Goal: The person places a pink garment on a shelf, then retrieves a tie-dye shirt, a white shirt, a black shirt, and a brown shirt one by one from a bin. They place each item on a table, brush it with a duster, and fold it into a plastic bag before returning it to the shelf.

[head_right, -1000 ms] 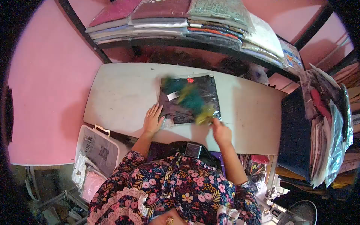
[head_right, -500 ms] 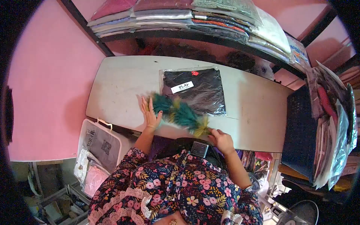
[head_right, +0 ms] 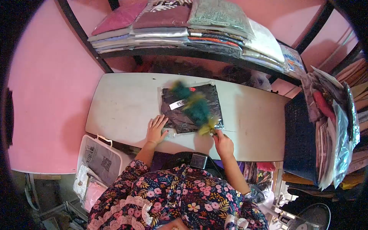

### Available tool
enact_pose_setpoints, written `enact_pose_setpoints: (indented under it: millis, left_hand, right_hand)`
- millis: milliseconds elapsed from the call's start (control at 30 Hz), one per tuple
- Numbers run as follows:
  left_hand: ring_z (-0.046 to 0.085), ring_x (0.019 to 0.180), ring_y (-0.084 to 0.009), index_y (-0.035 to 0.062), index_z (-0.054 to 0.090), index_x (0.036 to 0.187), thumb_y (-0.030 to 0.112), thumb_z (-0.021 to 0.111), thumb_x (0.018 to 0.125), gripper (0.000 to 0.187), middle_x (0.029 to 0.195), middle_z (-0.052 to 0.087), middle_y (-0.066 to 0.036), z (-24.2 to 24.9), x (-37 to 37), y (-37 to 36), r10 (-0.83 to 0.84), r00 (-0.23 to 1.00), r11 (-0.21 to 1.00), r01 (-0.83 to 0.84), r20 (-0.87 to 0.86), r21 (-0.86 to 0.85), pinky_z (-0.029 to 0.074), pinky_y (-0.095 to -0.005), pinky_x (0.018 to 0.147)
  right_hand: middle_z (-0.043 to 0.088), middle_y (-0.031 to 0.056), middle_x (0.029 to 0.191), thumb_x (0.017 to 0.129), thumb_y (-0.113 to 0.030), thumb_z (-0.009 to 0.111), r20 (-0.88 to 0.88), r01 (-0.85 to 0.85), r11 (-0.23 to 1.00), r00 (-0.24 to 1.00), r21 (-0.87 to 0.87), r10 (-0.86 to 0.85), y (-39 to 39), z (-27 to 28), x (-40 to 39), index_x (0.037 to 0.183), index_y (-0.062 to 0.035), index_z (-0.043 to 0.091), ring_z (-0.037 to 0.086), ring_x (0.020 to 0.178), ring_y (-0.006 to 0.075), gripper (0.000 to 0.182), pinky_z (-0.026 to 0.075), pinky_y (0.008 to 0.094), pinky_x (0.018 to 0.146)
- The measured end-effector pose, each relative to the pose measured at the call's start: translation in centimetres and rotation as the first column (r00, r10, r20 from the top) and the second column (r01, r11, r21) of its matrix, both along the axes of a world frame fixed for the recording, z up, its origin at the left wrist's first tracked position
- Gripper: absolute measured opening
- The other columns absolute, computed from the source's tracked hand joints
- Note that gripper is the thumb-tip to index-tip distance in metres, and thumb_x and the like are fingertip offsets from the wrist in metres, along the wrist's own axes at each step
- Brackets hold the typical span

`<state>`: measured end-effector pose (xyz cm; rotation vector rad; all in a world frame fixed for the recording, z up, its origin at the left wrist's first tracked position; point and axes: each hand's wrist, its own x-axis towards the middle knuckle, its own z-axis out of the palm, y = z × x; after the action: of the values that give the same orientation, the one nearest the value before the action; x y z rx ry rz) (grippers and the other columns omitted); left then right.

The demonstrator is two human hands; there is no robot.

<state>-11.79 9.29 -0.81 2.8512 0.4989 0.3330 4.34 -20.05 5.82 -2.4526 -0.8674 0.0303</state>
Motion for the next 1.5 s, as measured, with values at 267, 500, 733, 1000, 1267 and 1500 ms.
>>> enact_pose_setpoints:
  millis: [267,500,733,1000,1267,1500]
  left_hand:
    - [0.030,0.132,-0.0220,0.0225,0.043,0.133,0.037,0.058,0.079,0.058,0.142,0.037,-0.002,-0.7,0.1,0.5,0.005,0.998,1.000,-0.006,0.060,0.020,0.018,-0.0463,0.109]
    - [0.032,0.131,-0.0225,0.0204,0.045,0.132,0.037,0.059,0.079,0.057,0.141,0.038,-0.002,0.3,0.1,0.0,0.006,0.997,1.000,-0.006,0.083,-0.011,0.019,-0.0461,0.109]
    - [0.035,0.129,-0.0233,0.0200,0.047,0.131,0.033,0.059,0.080,0.054,0.139,0.041,-0.003,-0.3,-0.1,0.3,0.006,0.994,1.000,-0.005,0.106,-0.005,0.021,-0.0468,0.107]
    - [0.034,0.130,-0.0219,0.0217,0.046,0.131,0.034,0.059,0.079,0.054,0.140,0.040,-0.002,0.5,0.0,0.0,0.005,0.995,1.000,-0.002,0.095,-0.025,0.020,-0.0460,0.108]
    - [0.036,0.129,-0.0243,0.0178,0.047,0.131,0.027,0.060,0.077,0.056,0.138,0.042,-0.004,0.9,0.0,-0.1,-0.004,0.992,1.000,0.007,0.126,-0.024,0.021,-0.0452,0.108]
    - [0.036,0.129,-0.0242,0.0181,0.046,0.131,0.026,0.060,0.078,0.056,0.139,0.041,-0.004,0.9,0.0,-0.1,-0.002,0.993,1.000,0.005,0.114,-0.024,0.021,-0.0453,0.108]
  right_hand:
    - [0.063,0.0179,0.078,0.085,-0.028,0.056,0.004,-0.257,0.955,0.965,-0.150,0.261,2.8,1.3,-1.1,0.102,-0.0146,0.051,0.062,0.065,0.0388,0.022,0.049,0.0492,0.054]
    - [0.063,0.0183,0.081,0.086,-0.028,0.055,0.024,-0.019,0.987,0.999,-0.161,0.023,4.3,0.4,1.5,0.101,-0.0139,0.050,0.062,0.066,0.0395,0.021,0.049,0.0500,0.056]
    - [0.064,0.0164,0.081,0.086,-0.031,0.055,0.007,-0.195,0.968,0.980,-0.160,0.199,2.0,0.5,0.2,0.107,-0.0159,0.051,0.062,0.064,0.0380,0.027,0.049,0.0494,0.056]
    - [0.063,0.0198,0.077,0.086,-0.026,0.056,-0.018,-0.069,0.995,0.998,-0.076,0.067,-0.4,-0.4,1.6,0.105,-0.0119,0.050,0.061,0.067,0.0410,0.025,0.048,0.0504,0.058]
    - [0.063,0.0197,0.075,0.086,-0.026,0.056,0.014,0.143,0.962,0.990,-0.234,-0.144,0.6,1.8,2.2,0.101,-0.0113,0.049,0.062,0.068,0.0395,0.022,0.049,0.0502,0.058]
    - [0.064,0.0178,0.076,0.085,-0.028,0.057,-0.046,-0.110,0.955,0.994,-0.276,0.101,1.7,4.3,1.6,0.104,-0.0128,0.049,0.063,0.071,0.0392,0.026,0.050,0.0500,0.062]
